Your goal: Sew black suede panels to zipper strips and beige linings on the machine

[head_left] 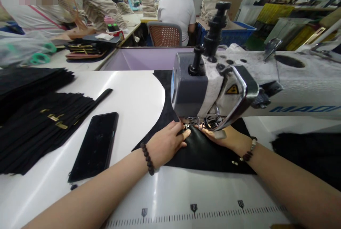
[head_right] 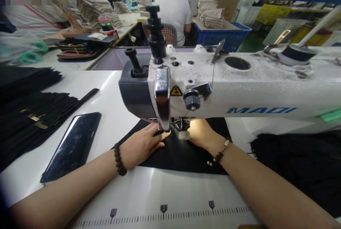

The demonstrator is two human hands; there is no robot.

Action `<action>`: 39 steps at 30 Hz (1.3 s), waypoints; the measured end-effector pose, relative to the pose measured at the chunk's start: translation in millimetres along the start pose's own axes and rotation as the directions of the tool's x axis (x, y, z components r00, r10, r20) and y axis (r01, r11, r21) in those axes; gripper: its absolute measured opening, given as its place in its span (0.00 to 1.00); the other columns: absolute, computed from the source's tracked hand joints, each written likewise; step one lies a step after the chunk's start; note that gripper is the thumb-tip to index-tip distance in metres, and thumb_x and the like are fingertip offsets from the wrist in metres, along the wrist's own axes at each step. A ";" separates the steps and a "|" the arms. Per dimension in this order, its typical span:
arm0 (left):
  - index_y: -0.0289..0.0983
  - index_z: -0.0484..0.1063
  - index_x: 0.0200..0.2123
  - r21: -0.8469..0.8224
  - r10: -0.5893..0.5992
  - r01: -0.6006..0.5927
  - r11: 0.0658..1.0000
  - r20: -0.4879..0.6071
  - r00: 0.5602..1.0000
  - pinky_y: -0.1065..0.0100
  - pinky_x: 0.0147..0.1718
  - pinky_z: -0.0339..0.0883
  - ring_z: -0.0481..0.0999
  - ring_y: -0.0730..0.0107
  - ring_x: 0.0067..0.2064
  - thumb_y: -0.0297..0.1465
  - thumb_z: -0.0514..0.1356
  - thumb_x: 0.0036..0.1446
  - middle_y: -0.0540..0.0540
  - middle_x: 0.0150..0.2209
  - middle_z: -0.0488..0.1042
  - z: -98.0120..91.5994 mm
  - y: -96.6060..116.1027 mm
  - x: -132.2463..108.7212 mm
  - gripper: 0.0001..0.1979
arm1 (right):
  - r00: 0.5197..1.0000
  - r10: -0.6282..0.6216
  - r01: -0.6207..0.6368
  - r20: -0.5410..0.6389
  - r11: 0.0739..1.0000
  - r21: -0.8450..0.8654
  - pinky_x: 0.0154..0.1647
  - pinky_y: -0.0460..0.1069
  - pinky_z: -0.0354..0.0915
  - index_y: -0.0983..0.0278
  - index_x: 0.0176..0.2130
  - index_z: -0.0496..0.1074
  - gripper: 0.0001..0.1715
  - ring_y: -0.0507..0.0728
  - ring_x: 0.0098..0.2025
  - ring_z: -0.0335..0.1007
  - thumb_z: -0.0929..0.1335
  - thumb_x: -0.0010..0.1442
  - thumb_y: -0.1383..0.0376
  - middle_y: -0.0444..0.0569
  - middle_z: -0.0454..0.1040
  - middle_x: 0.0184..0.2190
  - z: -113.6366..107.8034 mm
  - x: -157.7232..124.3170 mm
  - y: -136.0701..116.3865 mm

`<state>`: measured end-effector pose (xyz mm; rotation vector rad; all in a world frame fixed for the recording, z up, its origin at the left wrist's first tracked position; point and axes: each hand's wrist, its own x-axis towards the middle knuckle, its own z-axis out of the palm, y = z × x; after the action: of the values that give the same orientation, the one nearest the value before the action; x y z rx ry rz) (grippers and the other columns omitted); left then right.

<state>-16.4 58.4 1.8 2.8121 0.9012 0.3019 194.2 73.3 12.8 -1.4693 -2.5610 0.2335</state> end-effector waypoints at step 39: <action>0.29 0.64 0.48 0.070 -0.093 0.091 0.993 0.037 0.995 0.58 0.44 0.66 0.68 0.57 0.45 0.41 0.59 0.53 0.38 0.46 0.67 -14.5 28.6 -2.0 0.24 | 0.998 0.062 -0.062 -0.009 0.991 -0.122 0.50 0.63 0.57 0.66 0.57 0.58 0.26 0.65 0.57 0.54 0.61 0.59 0.62 0.60 0.64 0.52 2.9 -45.2 -52.2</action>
<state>-5.7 35.7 21.9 2.8164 1.0475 0.2041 172.3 8.0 18.2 -1.5914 -2.5698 0.0820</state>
